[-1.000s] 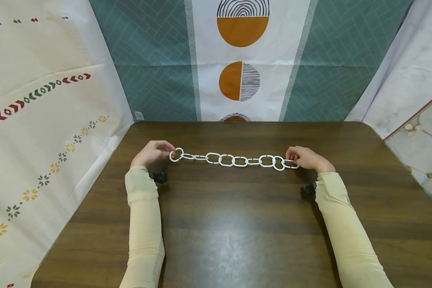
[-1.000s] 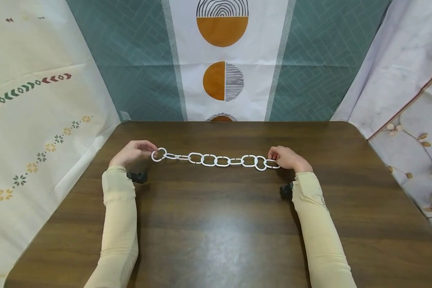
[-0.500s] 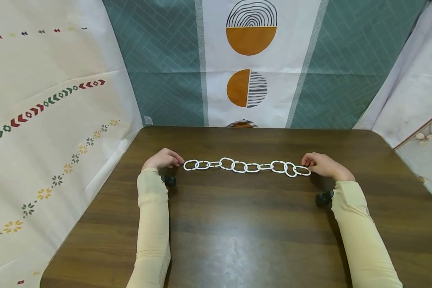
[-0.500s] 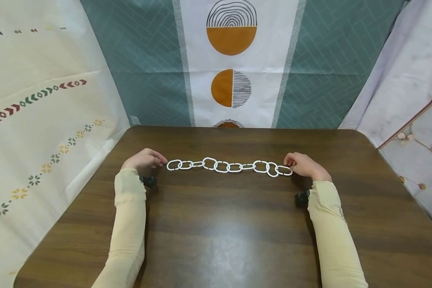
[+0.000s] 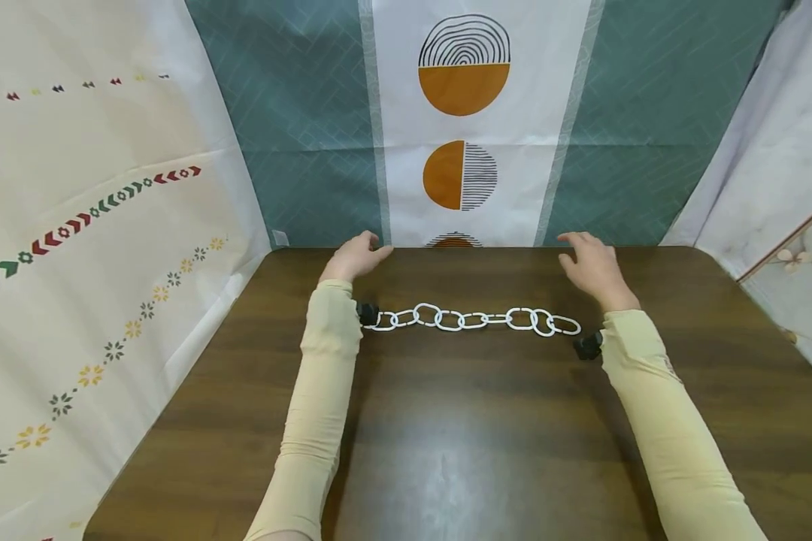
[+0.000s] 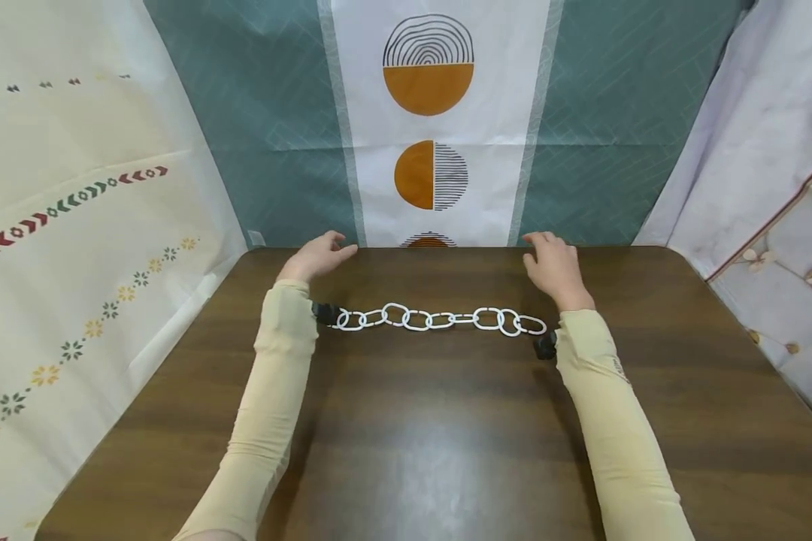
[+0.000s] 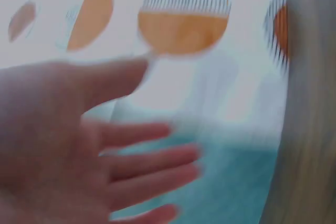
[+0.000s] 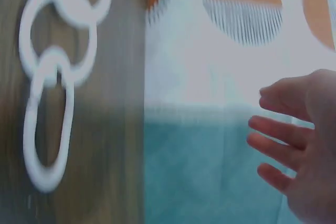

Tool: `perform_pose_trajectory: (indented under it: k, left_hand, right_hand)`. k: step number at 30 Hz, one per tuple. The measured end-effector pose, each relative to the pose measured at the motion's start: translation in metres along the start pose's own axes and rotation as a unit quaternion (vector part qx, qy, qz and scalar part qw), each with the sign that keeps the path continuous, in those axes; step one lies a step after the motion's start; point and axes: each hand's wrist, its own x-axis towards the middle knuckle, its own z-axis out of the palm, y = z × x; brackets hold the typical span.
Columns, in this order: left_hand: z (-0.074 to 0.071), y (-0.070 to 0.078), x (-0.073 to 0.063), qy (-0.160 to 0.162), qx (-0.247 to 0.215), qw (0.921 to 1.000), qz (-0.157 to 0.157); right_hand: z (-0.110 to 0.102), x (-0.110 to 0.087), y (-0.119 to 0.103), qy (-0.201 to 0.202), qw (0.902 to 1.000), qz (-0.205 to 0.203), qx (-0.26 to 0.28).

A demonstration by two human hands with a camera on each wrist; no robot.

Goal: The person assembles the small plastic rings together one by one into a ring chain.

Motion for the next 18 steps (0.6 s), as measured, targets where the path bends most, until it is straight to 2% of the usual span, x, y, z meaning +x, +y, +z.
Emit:
perform_pose_trajectory:
  k: [3, 6, 9, 12, 15, 18]
  left_hand:
    - [0.028, 0.022, 0.012, 0.083, -0.012, 0.9965, 0.001]
    - [0.062, 0.039, 0.021, 0.126, 0.014, 0.9917, 0.025]
    - [0.091, 0.047, 0.024, 0.123, 0.073, 0.9885, 0.049]
    - [0.111, 0.046, 0.023, 0.111, 0.12, 0.9851, 0.054]
    - [0.122, 0.041, 0.021, 0.108, 0.14, 0.983, 0.049]
    - [0.124, 0.037, 0.02, 0.113, 0.139, 0.9828, 0.046]
  right_hand:
    - [0.025, 0.012, -0.028, -0.033, 0.9991, -0.018, -0.018]
    - [0.051, 0.018, -0.053, -0.064, 0.9972, -0.032, -0.02]
    - [0.071, 0.019, -0.071, -0.075, 0.9967, -0.021, -0.024]
    - [0.085, 0.016, -0.081, -0.073, 0.9968, -0.006, -0.033]
    - [0.093, 0.012, -0.084, -0.07, 0.9968, 0.004, -0.039]
    - [0.096, 0.01, -0.084, -0.076, 0.9965, 0.005, -0.034]
